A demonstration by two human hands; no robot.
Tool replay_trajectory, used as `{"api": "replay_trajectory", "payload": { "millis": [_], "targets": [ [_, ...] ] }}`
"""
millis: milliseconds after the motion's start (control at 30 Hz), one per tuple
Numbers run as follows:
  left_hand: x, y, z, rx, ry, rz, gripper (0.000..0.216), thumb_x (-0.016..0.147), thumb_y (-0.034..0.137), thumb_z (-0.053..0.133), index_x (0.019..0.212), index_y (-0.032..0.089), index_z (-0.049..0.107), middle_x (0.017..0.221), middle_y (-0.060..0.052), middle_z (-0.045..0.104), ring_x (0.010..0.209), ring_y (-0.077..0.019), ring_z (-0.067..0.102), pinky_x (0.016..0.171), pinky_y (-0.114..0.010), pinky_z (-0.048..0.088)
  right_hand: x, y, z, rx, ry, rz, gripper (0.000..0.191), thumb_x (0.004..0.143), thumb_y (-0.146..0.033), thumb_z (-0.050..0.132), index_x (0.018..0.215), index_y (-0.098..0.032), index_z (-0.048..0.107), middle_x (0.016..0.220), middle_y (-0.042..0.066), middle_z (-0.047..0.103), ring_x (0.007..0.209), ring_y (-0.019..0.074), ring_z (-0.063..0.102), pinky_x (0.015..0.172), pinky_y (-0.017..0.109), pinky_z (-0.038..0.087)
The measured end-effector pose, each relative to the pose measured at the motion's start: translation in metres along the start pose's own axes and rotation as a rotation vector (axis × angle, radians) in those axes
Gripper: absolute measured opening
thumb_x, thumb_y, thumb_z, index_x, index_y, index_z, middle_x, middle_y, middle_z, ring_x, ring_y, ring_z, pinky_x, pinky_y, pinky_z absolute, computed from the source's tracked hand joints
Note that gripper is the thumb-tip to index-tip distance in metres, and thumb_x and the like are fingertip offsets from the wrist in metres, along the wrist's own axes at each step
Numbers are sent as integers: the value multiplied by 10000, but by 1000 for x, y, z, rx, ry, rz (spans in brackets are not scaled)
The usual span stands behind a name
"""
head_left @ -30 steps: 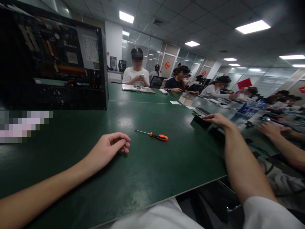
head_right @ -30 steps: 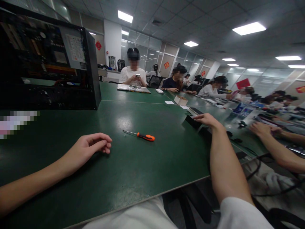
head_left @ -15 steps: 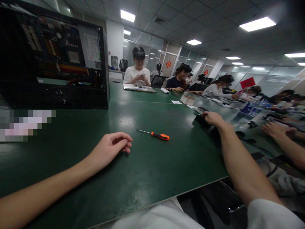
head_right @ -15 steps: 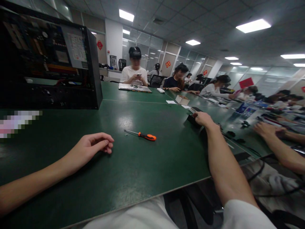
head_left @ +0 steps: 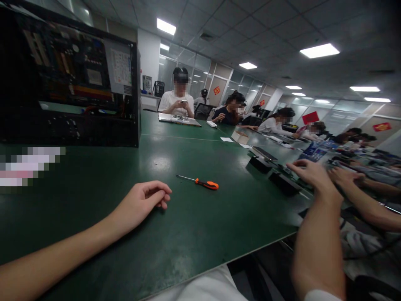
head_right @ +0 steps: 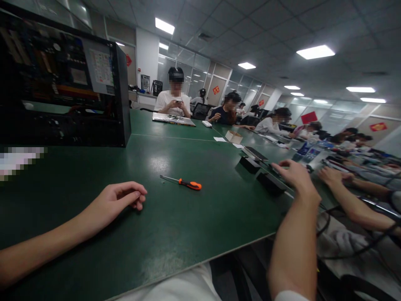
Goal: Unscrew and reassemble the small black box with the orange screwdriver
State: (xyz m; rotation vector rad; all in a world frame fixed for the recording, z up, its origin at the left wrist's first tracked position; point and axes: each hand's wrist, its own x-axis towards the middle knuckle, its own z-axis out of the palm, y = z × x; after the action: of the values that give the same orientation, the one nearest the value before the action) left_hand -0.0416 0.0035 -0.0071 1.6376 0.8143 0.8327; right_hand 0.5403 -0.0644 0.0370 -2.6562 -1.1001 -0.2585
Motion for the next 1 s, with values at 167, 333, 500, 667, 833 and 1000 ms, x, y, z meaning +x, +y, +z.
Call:
{"api": "replay_trajectory", "payload": {
  "millis": [167, 333, 500, 667, 833, 1000],
  "targets": [
    [-1, -2, -1, -16, -26, -7, 226, 839, 359, 626, 870, 148, 700, 768, -34, 693, 662, -164, 670, 660, -294, 532, -38, -2, 27, 23, -81, 31, 294, 746, -446, 717, 725, -253, 496, 793, 137, 692, 776, 339, 671, 720, 412, 506],
    [-2, -4, -1, -3, -17, -1, 235, 879, 357, 607, 921, 143, 695, 820, -45, 702, 710, -171, 680, 698, -302, 540, -58, -33, 4, 74, 9, -76, 305, 716, -459, 689, 866, -256, 519, 968, 127, 698, 971, 344, 667, 829, 414, 493],
    [-9, -4, 0, 161, 8, 141, 343, 896, 345, 651, 1193, 172, 647, 1131, -102, 716, 1028, -234, 691, 898, -356, 546, -126, -136, -29, 384, -65, -714, 446, 737, -615, 700, 969, -251, 587, 950, 77, 692, 805, 269, 638, 719, 380, 504],
    [-14, 0, 1, 342, -19, 236, 593, 834, 354, 755, 1371, 211, 550, 1314, -114, 655, 1203, -277, 623, 994, -390, 512, -208, -245, -13, 382, -362, -1385, 312, 847, -465, 721, 994, -226, 586, 979, 53, 696, 837, 204, 637, 754, 326, 483],
    [-13, 4, 1, 446, -95, 234, 311, 845, 334, 733, 1129, 209, 710, 1138, -62, 733, 1046, -251, 675, 935, -351, 512, -212, -273, 13, 533, -418, -1584, 381, 873, -554, 701, 1013, -214, 600, 1028, 60, 696, 940, 205, 644, 880, 359, 489],
    [-12, 5, 1, 498, -101, 192, 332, 853, 350, 718, 1148, 199, 714, 1142, -60, 736, 1026, -250, 675, 898, -339, 503, -150, -252, 25, 491, -342, -1371, 490, 917, -598, 621, 1134, -159, 635, 1079, 97, 686, 959, 210, 643, 830, 331, 483]
  ]
}}
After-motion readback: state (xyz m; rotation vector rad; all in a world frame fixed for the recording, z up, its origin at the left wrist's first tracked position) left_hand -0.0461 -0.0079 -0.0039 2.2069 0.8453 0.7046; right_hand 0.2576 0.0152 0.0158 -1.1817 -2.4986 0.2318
